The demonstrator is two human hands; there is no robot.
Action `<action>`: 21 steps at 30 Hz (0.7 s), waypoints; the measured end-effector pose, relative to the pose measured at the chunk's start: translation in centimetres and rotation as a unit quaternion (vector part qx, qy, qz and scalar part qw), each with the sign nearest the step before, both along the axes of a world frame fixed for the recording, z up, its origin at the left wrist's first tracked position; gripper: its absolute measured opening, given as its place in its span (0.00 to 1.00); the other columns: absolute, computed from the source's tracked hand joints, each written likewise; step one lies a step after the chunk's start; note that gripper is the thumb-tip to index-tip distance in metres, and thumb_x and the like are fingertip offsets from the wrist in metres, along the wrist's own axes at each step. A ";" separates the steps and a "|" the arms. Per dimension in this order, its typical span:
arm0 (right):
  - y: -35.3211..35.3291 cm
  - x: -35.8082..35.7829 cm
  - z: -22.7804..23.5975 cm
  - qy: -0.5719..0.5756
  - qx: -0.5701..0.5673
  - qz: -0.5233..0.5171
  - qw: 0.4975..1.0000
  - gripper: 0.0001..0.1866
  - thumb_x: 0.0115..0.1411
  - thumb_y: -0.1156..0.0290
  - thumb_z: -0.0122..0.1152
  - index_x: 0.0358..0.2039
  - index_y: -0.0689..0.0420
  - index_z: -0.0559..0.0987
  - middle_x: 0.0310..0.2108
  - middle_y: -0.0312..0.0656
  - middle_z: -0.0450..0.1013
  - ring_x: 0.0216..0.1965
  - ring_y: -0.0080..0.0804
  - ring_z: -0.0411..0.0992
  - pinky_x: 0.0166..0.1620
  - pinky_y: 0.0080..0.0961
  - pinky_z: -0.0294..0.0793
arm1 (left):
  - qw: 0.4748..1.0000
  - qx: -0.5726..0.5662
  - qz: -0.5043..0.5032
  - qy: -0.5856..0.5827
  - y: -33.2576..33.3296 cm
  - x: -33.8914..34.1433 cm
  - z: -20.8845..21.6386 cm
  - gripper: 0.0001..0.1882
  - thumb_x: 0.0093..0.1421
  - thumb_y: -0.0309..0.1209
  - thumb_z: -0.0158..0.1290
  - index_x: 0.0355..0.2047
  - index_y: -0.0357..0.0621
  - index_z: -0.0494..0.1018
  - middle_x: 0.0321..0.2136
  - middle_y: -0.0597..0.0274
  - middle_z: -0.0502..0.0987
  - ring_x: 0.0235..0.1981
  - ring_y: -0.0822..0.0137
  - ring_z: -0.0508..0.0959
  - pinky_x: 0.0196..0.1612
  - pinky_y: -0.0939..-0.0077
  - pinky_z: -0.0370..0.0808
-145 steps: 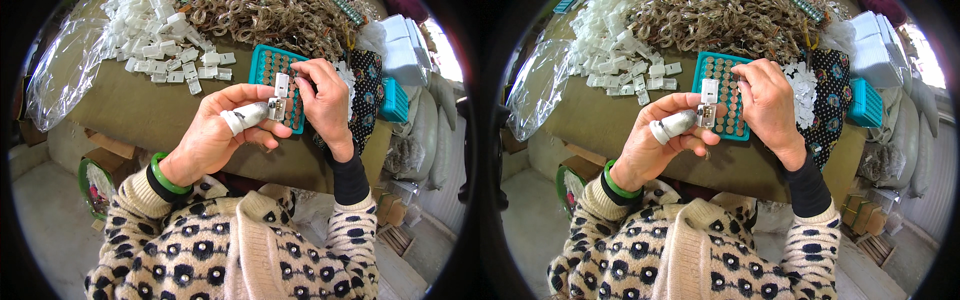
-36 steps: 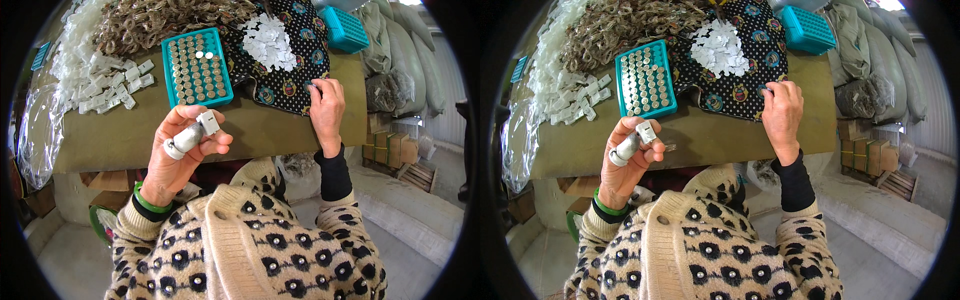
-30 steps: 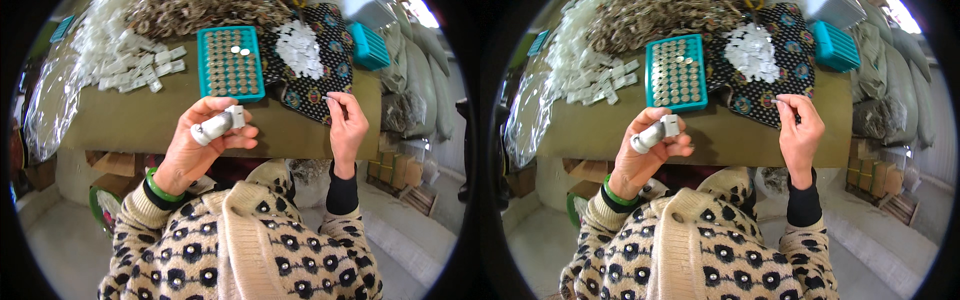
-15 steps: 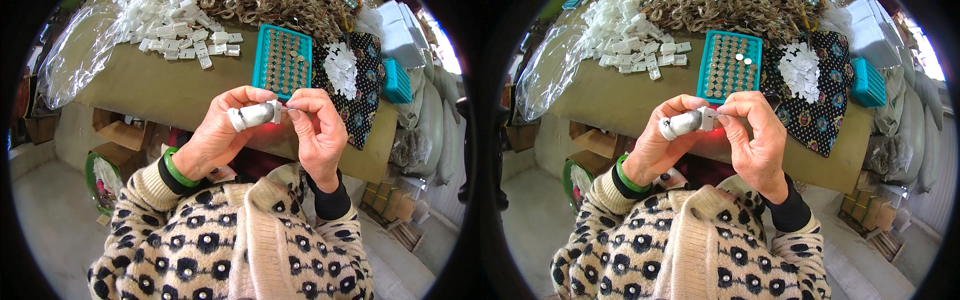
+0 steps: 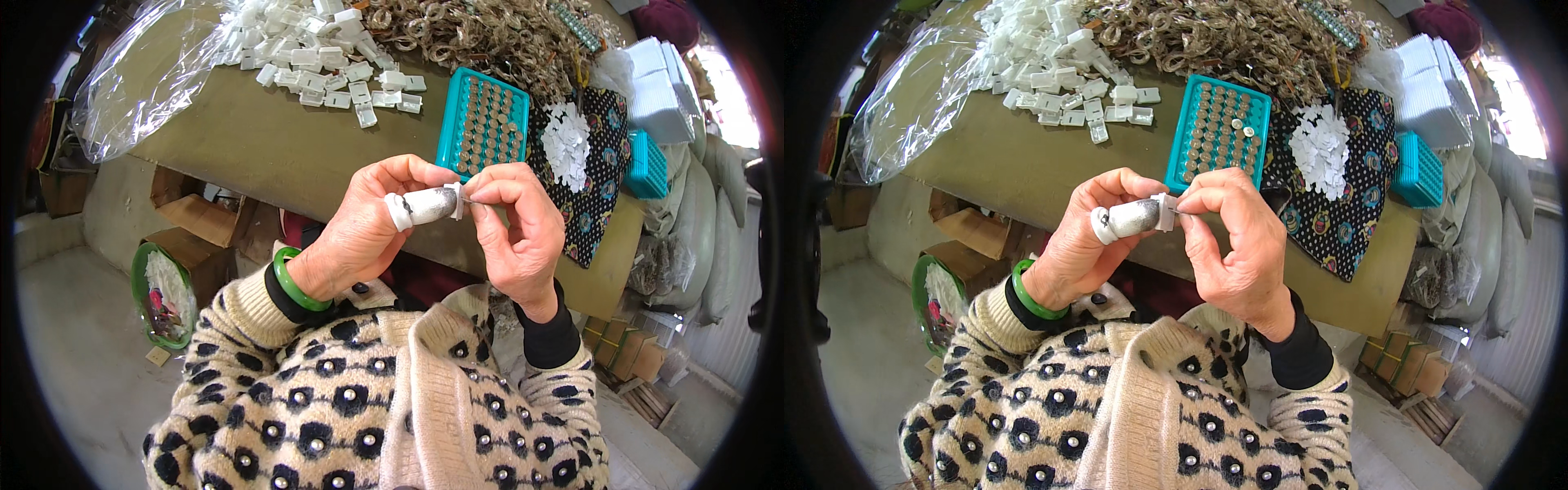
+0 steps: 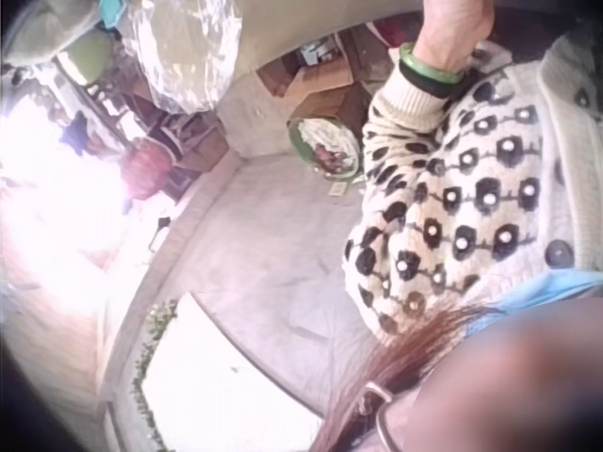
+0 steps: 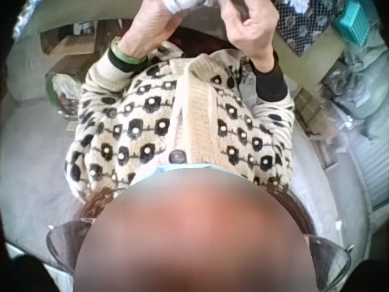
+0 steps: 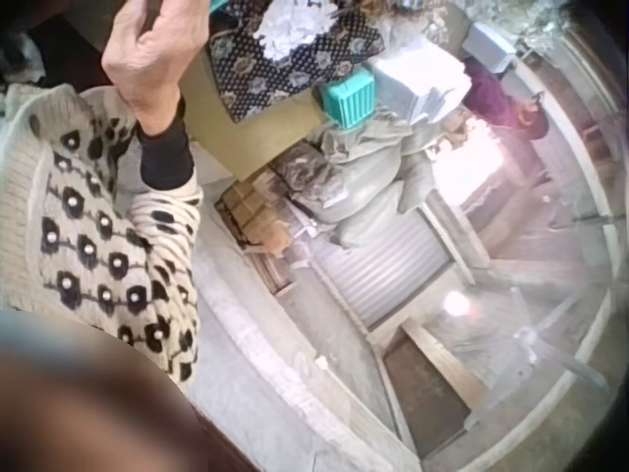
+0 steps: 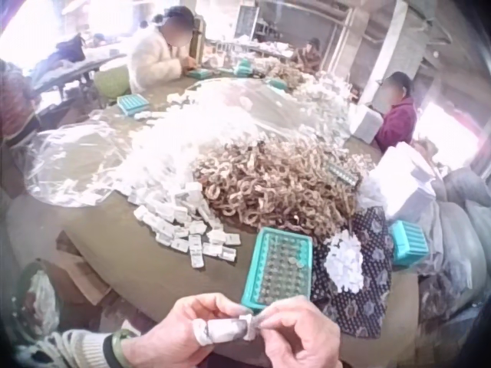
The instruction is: The person assembles small white plastic electrical components by inserting metal pins and securing them with metal rings. They repeatedly pick components from a pile, insert pins, and place metal rings from a teal tray onto the components.
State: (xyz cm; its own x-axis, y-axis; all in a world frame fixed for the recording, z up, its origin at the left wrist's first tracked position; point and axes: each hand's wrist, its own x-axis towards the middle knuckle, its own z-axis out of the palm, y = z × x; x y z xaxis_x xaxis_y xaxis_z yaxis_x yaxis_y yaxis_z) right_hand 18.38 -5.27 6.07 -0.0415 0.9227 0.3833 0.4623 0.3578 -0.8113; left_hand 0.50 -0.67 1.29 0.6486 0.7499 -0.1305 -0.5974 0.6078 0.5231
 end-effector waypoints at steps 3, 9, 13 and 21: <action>0.7 -0.6 0.0 -0.090 0.046 0.024 0.995 0.11 0.50 0.89 0.59 0.34 0.62 0.75 0.34 0.46 0.72 0.33 0.41 0.75 0.35 0.29 0.76 | 1.000 0.010 0.012 0.025 0.0 -0.2 -0.1 0.13 0.58 0.27 0.63 0.42 0.41 0.76 0.41 0.62 0.80 0.42 0.72 0.80 0.49 0.77 0.77; 3.2 -1.7 0.8 -0.168 0.073 0.060 0.981 0.09 0.53 0.88 0.60 0.34 0.61 0.75 0.33 0.45 0.74 0.31 0.40 0.75 0.36 0.27 0.75 | 0.999 0.019 0.024 -0.026 1.2 -1.3 -0.2 0.11 0.62 0.28 0.59 0.45 0.41 0.75 0.42 0.58 0.80 0.44 0.65 0.81 0.49 0.63 0.82; 7.9 -1.2 1.3 -0.182 0.021 0.061 0.981 0.06 0.57 0.82 0.58 0.36 0.61 0.75 0.31 0.46 0.72 0.31 0.46 0.74 0.33 0.35 0.73 | 0.998 -0.050 0.018 -0.043 2.5 -3.0 0.0 0.12 0.66 0.29 0.54 0.48 0.40 0.72 0.46 0.47 0.79 0.41 0.56 0.83 0.41 0.65 0.84; 13.3 -4.2 -1.6 -0.341 0.109 0.088 0.930 0.03 0.55 0.75 0.59 0.27 0.61 0.75 0.29 0.46 0.70 0.31 0.43 0.75 0.34 0.37 0.75 | 0.993 -0.030 0.111 0.018 4.1 -5.2 -1.4 0.10 0.65 0.24 0.53 0.47 0.37 0.73 0.40 0.44 0.81 0.34 0.57 0.84 0.34 0.68 0.85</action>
State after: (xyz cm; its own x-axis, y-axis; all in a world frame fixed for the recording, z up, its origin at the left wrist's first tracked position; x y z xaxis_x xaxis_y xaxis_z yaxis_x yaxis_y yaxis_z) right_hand 14.17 8.00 4.52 -0.4856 0.7829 0.3889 0.7620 0.5971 -0.2506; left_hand -4.68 3.45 -0.10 0.4626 0.8639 -0.1990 -0.7018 0.4941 0.5132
